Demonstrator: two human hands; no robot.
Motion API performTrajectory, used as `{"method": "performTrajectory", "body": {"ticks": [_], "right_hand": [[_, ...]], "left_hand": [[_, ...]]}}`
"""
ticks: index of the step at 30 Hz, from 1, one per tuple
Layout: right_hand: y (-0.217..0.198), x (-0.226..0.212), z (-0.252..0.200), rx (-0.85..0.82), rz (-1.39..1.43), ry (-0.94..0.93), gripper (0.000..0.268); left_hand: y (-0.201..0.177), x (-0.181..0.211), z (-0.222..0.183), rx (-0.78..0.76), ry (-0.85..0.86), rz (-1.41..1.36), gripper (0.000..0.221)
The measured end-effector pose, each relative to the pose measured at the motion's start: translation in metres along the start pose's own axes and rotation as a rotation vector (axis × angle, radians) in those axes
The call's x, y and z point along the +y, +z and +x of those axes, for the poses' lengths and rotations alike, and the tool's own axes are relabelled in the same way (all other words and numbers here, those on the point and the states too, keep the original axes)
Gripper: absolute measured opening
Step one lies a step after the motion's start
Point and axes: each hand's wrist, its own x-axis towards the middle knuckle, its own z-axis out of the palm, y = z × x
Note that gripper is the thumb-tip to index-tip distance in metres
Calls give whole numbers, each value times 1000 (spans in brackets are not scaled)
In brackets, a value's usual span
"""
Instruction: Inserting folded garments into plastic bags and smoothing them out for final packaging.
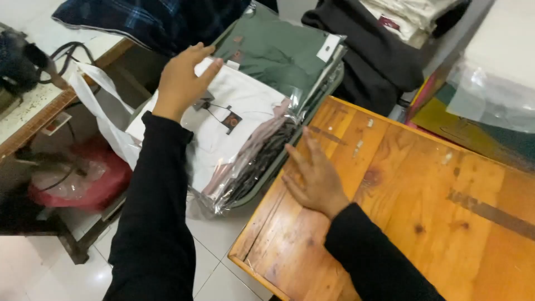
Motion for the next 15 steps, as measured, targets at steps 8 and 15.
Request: {"method": "performTrajectory", "body": {"ticks": [8, 15], "right_hand": [[-231, 39, -199, -223, -652, 479, 65], [-321, -39, -322, -290, -674, 879, 66]], "left_hand": [[51, 102, -93, -449, 23, 461, 104], [88, 100, -99, -243, 152, 774, 108]]}}
